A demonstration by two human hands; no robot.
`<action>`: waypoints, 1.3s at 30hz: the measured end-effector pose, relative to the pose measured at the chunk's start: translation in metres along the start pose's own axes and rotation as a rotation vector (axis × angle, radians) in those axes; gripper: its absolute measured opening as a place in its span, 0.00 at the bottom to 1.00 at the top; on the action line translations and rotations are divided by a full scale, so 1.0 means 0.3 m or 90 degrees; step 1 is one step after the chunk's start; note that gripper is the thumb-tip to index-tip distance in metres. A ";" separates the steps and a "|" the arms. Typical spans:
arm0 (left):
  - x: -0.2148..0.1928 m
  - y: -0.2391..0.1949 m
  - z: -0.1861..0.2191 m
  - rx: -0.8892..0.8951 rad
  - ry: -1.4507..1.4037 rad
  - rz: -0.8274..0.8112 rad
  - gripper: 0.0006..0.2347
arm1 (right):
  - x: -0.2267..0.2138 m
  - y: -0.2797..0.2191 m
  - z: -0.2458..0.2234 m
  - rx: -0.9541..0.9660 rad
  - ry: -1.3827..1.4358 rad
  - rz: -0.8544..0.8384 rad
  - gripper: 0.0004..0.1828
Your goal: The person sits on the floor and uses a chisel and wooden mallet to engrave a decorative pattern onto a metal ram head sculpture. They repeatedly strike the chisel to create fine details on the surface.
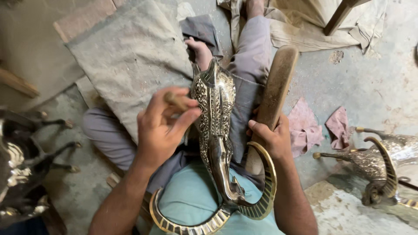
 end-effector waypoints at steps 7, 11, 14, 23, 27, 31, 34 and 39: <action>0.105 0.139 0.003 0.133 0.029 0.024 0.14 | 0.014 -0.019 0.005 0.006 -0.035 0.026 0.18; 0.139 0.139 -0.036 0.141 0.016 0.053 0.12 | 0.004 0.000 -0.079 0.070 -0.040 0.012 0.21; 0.154 0.115 -0.044 0.171 0.061 0.086 0.12 | -0.017 0.009 -0.238 0.053 -0.310 -0.062 0.18; 0.153 0.149 -0.055 0.117 0.015 0.049 0.08 | 0.025 0.088 -0.701 -0.299 -0.840 -0.029 0.26; 0.147 0.155 -0.066 0.118 0.032 0.033 0.09 | 0.114 0.122 -0.819 -0.263 -1.206 -0.074 0.20; 0.151 0.145 -0.069 0.126 0.007 0.033 0.09 | 0.130 0.161 -0.826 -0.340 -1.240 -0.096 0.16; 0.149 0.148 -0.057 0.122 0.018 0.034 0.10 | 0.103 0.164 -0.799 -0.322 -1.287 -0.131 0.17; 0.145 0.135 -0.041 0.100 0.015 0.036 0.08 | 0.081 0.130 -0.798 -0.272 -1.166 -0.098 0.14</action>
Point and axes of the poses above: each hand's wrist, its own y-axis towards the middle knuckle, its own x-axis out of the palm, z = x × y, the point moved 1 cm from there along y, towards the middle knuckle, and after that the axes turned 14 degrees about -z, right-handed, at the moved point
